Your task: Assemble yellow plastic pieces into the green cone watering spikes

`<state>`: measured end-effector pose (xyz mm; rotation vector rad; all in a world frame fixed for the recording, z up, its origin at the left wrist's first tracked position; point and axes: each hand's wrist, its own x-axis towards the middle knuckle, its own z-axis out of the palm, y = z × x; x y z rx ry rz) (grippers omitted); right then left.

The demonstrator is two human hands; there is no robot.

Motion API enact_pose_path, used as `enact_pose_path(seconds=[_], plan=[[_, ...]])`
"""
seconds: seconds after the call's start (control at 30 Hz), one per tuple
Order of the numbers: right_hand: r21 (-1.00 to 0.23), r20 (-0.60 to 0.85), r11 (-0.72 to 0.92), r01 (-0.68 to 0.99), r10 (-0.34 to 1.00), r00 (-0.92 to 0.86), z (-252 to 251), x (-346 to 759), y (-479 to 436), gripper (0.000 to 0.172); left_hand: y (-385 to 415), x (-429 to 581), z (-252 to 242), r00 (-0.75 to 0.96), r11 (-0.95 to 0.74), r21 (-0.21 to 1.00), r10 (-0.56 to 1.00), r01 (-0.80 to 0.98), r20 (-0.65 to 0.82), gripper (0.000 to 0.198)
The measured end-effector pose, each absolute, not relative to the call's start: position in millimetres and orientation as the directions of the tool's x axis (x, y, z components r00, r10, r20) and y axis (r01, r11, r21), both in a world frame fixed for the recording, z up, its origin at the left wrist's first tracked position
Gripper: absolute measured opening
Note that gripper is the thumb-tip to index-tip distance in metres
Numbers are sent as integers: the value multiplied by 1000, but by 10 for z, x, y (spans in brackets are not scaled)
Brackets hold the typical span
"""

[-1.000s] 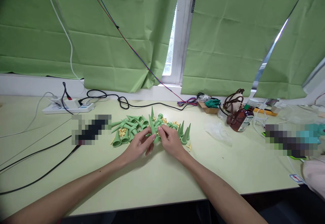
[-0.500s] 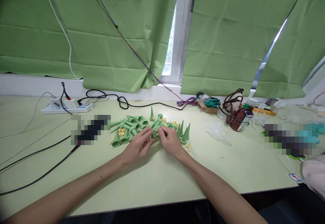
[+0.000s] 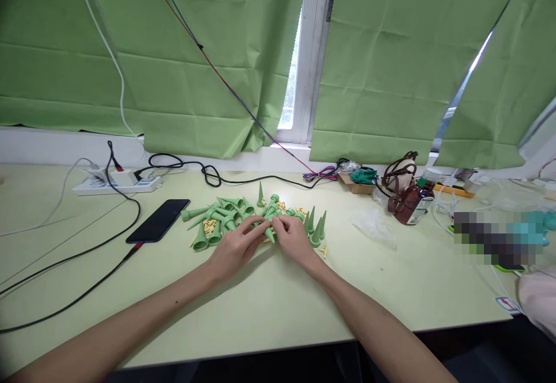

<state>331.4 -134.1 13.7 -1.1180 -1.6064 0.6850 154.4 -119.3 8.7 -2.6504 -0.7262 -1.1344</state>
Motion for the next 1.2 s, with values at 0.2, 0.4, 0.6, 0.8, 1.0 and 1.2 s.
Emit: enact_pose_path(seconds=[0.2,0.4,0.6,0.8,1.0,1.2], plan=[[-825,496,469,317,869,5,123,3351,-1299,44,-1220,1568,60,501,-847,227,478,481,721,32],[-868,473,450,208,878,75,78,3362,-1279,42,-1276,1618,133,386,-682,627,731,377,563,17],[-884,459,453,118,888,32,108,3335,-1337,37,-1286,1632,197,494,-368,905,840,215,224,32],[-854,488,486,186,872,-37,107,3320,-1387,36,-1304,1651,159,514,-285,955,833,83,203,30],[-851,480,482,207,875,-66,95,3325,-1393,37,-1335,1674,143,483,-301,949,847,93,222,28],[-865,465,472,170,882,-80,82,3311,-1383,41,-1354,1653,179,462,-405,902,834,146,300,26]])
